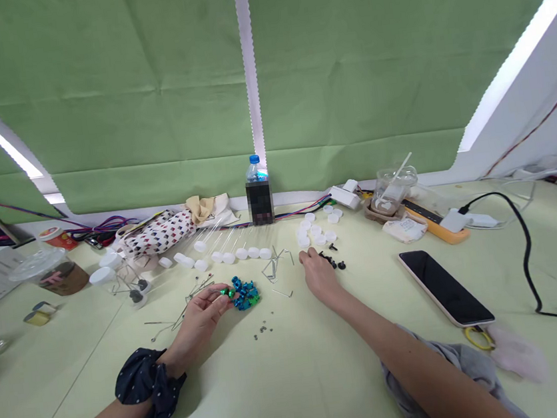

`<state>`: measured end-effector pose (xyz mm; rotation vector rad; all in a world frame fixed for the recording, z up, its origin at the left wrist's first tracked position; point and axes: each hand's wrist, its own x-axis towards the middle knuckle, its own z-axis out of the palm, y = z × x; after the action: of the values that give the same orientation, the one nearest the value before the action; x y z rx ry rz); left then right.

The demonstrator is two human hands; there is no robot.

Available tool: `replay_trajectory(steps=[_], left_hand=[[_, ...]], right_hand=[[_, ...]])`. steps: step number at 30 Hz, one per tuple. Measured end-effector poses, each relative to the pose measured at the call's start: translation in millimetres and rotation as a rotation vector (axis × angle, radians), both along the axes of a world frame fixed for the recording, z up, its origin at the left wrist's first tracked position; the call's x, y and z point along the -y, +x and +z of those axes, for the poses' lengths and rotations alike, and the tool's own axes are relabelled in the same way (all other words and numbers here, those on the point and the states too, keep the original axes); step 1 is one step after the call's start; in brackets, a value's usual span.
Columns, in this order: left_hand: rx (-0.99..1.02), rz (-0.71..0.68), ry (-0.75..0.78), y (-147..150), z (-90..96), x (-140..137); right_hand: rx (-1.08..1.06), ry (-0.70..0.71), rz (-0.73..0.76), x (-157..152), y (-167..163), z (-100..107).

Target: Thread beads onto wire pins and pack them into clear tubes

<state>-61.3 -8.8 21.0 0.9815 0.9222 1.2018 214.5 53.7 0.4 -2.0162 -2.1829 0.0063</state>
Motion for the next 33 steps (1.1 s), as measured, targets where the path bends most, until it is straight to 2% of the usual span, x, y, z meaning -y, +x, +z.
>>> replay_trajectory(steps=[7, 12, 17, 21, 25, 28, 33], left_hand=[[-0.023, 0.015, 0.011, 1, 1.4, 0], [0.001, 0.024, 0.006, 2, -1.8, -1], [0.005, -0.001, 0.009, 2, -1.5, -1], [-0.005, -0.02, 0.013, 2, -1.3, 0], [-0.044, -0.036, 0.028, 3, -3.3, 0], [-0.108, -0.054, 0.051, 5, -5.0, 1], [-0.171, -0.078, 0.082, 7, -6.9, 2]], right_hand=[[-0.348, 0.083, 0.151, 6, -6, 1], [-0.527, 0.104, 0.257, 17, -16, 10], [-0.735, 0.107, 0.424, 32, -27, 21], [-0.94, 0.039, 0.435, 41, -37, 28], [-1.191, -0.127, 0.396, 49, -48, 29], [-1.394, -0.246, 0.419, 55, -55, 31], [-1.441, -0.211, 0.507, 63, -63, 36]])
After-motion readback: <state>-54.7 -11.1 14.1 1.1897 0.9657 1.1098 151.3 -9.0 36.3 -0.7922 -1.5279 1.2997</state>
